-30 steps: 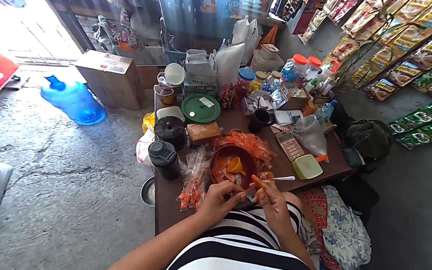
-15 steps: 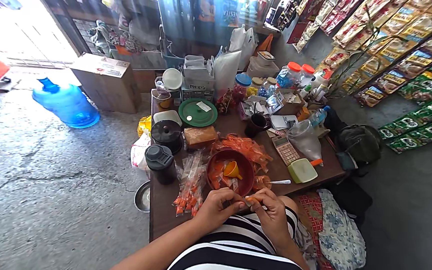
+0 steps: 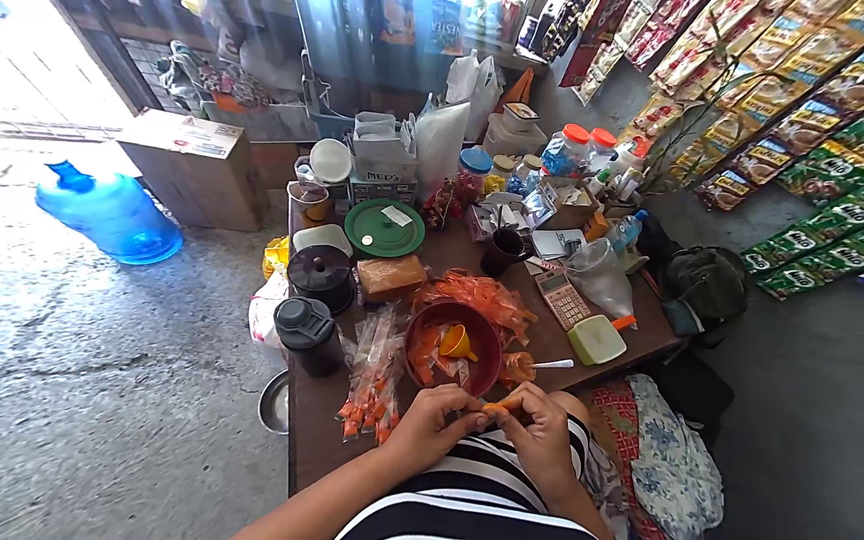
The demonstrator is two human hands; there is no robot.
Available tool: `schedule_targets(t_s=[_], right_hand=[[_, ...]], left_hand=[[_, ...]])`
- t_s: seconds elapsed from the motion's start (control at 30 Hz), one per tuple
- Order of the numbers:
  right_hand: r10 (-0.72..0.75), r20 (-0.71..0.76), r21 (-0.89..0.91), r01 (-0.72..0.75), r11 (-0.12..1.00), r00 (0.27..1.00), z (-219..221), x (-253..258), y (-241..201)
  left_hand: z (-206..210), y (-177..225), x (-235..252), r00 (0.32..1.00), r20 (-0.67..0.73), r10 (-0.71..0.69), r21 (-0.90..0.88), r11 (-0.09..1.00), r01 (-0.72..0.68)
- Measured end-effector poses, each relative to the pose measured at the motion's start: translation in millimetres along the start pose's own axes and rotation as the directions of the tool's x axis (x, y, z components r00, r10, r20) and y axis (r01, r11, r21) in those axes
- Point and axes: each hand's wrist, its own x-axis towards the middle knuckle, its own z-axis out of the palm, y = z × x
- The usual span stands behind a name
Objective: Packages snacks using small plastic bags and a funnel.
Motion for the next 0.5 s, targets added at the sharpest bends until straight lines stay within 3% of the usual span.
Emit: schedule_targets(t_s=[0.17,0.5], right_hand=[[0.085,0.156,0.167,-0.111,0.98,0.984,-5.2,0.9,-3.5],[-0.011,-0.032,-0.097,0.008,0.995,0.999,2.8,1.6,2.6]], left_hand=[[-2.2,-1.0,-1.7,0.992,-0.095,-0.078,-0.01,0.997,0.077],[-3.9,-4.3,-1.9,0.999,-0.038,-0.03,-0.021,0.999,0.03]])
